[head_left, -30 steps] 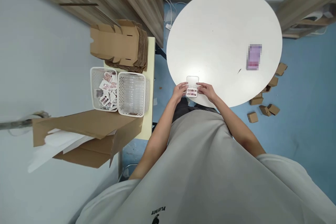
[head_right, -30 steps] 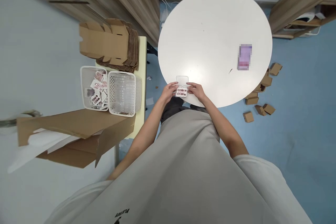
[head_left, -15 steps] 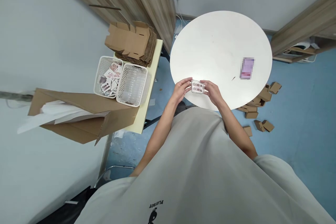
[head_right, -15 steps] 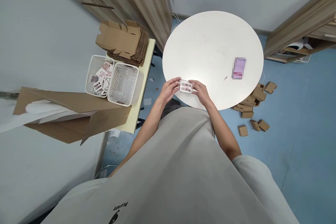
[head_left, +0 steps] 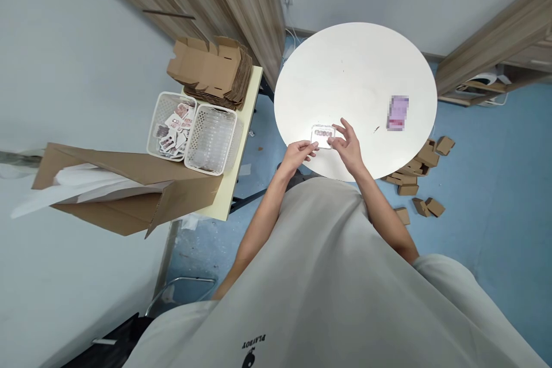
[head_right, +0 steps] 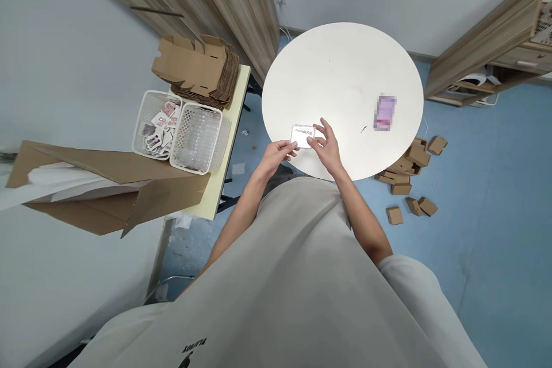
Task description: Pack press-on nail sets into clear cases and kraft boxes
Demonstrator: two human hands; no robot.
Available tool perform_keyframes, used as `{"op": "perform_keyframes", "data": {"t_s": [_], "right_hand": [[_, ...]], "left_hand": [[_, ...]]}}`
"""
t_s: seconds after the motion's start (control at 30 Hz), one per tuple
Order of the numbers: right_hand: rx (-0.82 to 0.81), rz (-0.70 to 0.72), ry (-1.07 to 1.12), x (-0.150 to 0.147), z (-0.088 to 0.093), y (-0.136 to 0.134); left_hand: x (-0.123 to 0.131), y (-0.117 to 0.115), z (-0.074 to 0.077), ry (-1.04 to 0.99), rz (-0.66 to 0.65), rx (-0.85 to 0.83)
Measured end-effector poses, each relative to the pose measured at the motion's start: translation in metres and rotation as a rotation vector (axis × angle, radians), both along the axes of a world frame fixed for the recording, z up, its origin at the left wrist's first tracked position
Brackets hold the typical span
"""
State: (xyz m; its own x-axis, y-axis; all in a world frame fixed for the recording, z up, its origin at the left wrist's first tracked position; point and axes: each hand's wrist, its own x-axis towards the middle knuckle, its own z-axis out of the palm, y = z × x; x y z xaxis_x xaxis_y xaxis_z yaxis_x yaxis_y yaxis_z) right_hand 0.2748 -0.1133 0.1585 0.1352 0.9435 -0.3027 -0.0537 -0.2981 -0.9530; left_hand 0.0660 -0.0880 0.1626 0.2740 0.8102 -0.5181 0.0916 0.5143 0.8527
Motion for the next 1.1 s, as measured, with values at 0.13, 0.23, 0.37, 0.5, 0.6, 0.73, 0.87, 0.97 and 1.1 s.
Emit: {"op": "perform_keyframes", "data": {"t_s": [0.13, 0.23, 0.37, 0.5, 0.6, 0.73, 0.87, 0.97, 1.1], "right_hand": [[-0.142, 0.132, 0.102, 0.001, 0.003, -0.006], [-0.143, 0.206, 0.116, -0.002, 0.008, -0.012], [-0.107, 0.185, 0.100, -0.007, 0.013, -0.018], [-0.100, 0.183, 0.086, -0.009, 0.014, -0.019], [-0.088, 0.192, 0.090, -0.010, 0.014, -0.019], [-0.093, 0.197, 0.080, -0.014, 0.012, -0.017], [-0.127, 0.209, 0.091, -0.018, 0.011, -0.014], [-0.156, 0.194, 0.107, -0.019, 0.009, -0.011], [-0.166, 0.209, 0.085, -0.022, 0.006, -0.005]], "left_hand": [[0.001, 0.001, 0.008, 0.004, 0.008, 0.078], [0.001, 0.001, 0.011, 0.016, -0.010, 0.099], [0.001, -0.003, 0.009, 0.027, -0.041, 0.077], [0.001, -0.008, 0.004, 0.036, -0.019, 0.093], [0.000, -0.010, 0.004, 0.050, 0.000, 0.118], [-0.002, -0.009, 0.006, 0.064, 0.005, 0.129], [-0.008, -0.009, 0.005, 0.068, 0.015, 0.135], [-0.012, -0.009, 0.001, 0.071, 0.037, 0.130], [-0.017, -0.009, -0.005, 0.096, 0.069, 0.103]]}}
